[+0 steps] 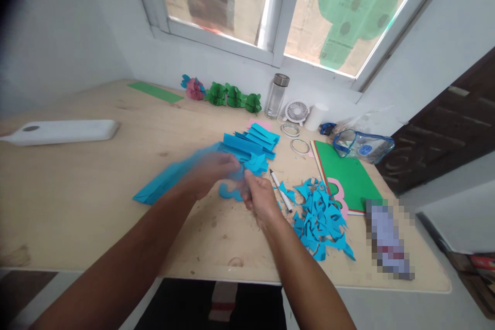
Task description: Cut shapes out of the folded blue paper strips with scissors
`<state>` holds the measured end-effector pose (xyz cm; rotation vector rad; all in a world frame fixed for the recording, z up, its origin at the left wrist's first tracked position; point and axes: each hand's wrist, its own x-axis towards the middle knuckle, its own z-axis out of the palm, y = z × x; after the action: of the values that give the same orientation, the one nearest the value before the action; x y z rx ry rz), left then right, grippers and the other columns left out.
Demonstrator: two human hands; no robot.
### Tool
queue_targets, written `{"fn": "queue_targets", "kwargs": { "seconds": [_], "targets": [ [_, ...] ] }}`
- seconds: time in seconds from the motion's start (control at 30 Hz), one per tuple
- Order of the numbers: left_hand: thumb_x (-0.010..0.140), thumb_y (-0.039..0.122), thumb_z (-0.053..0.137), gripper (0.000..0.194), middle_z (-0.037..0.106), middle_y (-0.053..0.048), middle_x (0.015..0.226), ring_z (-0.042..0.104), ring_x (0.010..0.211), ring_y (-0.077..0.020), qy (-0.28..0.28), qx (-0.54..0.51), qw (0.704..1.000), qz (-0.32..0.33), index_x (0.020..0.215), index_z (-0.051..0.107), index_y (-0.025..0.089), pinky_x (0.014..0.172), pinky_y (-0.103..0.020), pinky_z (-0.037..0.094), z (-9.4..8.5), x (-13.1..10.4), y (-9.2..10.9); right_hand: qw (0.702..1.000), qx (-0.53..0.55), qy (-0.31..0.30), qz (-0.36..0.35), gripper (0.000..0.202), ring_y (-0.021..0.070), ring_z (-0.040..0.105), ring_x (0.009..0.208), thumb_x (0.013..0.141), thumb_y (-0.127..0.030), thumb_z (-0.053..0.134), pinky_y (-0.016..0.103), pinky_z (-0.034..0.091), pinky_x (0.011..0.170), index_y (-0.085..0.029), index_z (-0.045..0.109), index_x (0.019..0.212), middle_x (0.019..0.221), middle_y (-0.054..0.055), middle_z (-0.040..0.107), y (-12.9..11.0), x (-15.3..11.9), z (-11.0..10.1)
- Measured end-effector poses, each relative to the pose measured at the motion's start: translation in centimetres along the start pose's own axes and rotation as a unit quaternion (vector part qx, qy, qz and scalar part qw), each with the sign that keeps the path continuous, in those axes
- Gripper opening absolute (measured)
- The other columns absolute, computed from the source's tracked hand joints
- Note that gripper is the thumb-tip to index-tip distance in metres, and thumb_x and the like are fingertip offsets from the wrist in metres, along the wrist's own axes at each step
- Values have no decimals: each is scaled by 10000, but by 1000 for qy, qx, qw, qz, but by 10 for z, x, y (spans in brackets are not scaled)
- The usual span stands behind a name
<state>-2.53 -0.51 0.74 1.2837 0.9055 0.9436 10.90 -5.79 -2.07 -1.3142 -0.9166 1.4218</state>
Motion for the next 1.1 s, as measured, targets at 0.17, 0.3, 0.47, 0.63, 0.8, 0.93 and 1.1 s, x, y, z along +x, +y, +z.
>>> {"fn": "queue_targets", "kwargs": {
  "seconds": [0.17,0.3,0.47,0.63,0.8,0.93,1.1],
  "targets": [
    [605,300,657,170,551,7,549,498,560,-129,0,-1,1000,2,527,571,175,563,-261,448,0,0,-1,1000,-5,2,4,466,37,243,294,718,-627,578,203,101,318,-164,579,660,391,-71,415,1,1,0],
    [599,289,654,157,542,10,554,496,564,-128,4,-2,1000,-4,525,572,177,573,-266,448,0,0,0,1000,-3,1,-2,456,35,247,290,713,-619,588,202,113,315,-167,568,652,392,-74,418,-1,0,1],
    [597,263,640,139,536,8,546,479,557,-132,5,-8,1000,-7,497,575,191,561,-273,441,1,1,0,1000,6,5,-5,448,32,242,282,714,-609,595,202,100,314,-168,562,642,385,-77,410,1,1,1],
    [600,278,648,155,540,2,543,481,552,-139,0,-19,1000,-4,489,572,200,553,-278,432,0,3,-4,1000,10,3,-6,442,30,239,279,713,-601,598,202,96,311,-168,561,635,380,-82,401,1,0,2],
    [603,268,649,157,530,7,536,469,545,-131,-2,-19,1000,-5,488,571,196,539,-268,414,0,2,-3,1000,20,5,-8,437,30,228,270,708,-598,609,202,90,309,-171,554,635,371,-84,400,0,0,2],
    [607,270,654,165,532,9,541,467,552,-122,-10,-29,1000,-3,496,566,186,530,-251,407,1,1,-1,1000,17,9,-12,441,30,236,273,716,-599,599,202,99,311,-167,561,641,374,-85,394,1,0,1],
    [600,298,705,185,555,13,568,500,577,-117,-7,-60,998,-13,550,582,170,559,-246,443,0,1,-5,1000,8,13,-12,465,34,256,285,729,-620,569,201,114,318,-160,574,665,393,-77,412,-1,-1,0]
  ]
}}
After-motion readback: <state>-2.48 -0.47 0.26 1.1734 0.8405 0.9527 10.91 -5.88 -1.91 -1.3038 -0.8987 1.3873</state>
